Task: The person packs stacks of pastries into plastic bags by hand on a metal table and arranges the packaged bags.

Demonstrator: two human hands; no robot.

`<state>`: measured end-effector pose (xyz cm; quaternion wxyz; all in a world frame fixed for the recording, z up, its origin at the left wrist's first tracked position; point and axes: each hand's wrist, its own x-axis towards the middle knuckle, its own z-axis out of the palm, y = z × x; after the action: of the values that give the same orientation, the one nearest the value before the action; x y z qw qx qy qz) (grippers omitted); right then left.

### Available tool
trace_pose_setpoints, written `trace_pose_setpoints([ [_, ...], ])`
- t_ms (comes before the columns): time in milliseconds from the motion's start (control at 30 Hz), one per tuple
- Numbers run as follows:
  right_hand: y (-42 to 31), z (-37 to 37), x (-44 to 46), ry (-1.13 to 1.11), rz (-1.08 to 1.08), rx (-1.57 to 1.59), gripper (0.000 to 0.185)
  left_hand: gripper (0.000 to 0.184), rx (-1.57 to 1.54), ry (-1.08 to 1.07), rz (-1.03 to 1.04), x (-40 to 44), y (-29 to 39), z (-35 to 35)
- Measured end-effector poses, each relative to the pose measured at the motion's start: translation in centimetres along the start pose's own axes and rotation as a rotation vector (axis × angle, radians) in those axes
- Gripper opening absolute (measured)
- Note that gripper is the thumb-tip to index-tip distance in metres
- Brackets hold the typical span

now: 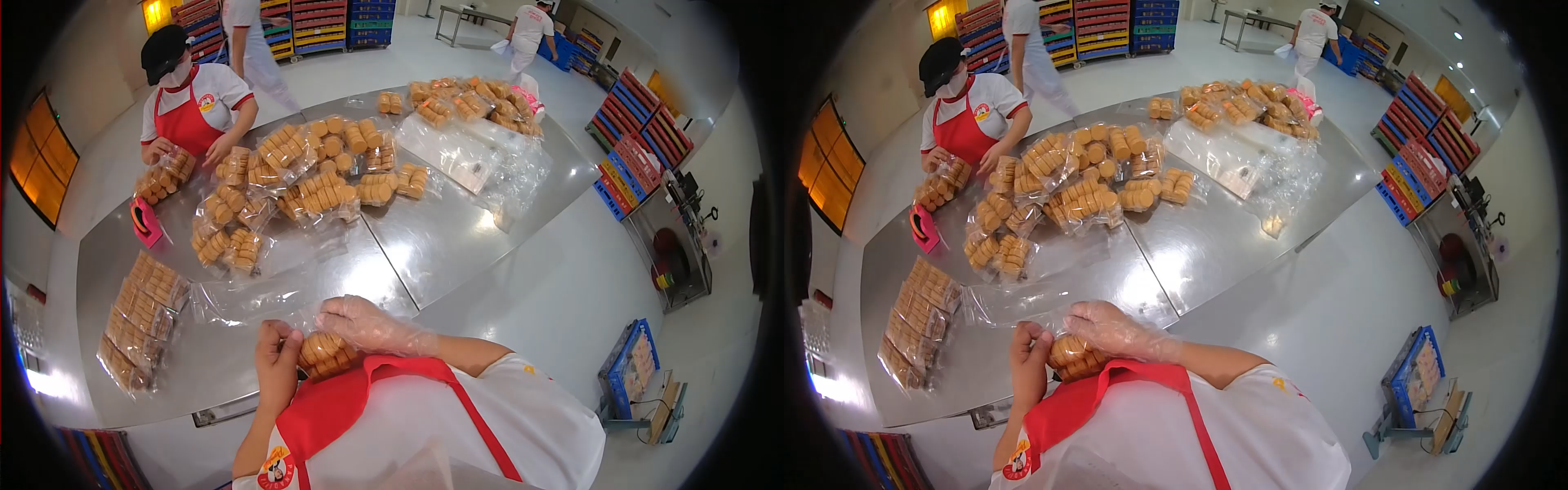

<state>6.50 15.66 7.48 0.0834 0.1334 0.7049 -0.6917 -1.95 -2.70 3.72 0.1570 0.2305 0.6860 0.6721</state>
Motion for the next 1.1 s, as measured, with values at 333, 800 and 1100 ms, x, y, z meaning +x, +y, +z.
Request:
trace_pose_setpoints([
  [333,0.3,0.8,-0.1,-0.03,-0.071,-0.101,0.02,0.019,-0.626,-0.016,-0.485,-0.9,-1.0,-1.6],
  [800,2.7,1.4,2.3,-0.126,-0.059,0.044,0.025,0.021,-0.438,-0.013,-0.386,-1.8,-1.4,-3.0],
  [1100,4.8,1.2,4.0,-0.188,0.014,0.213,0.023,0.027,-0.192,-0.117,-0.416,-2.2,0.4,-3.9],
])
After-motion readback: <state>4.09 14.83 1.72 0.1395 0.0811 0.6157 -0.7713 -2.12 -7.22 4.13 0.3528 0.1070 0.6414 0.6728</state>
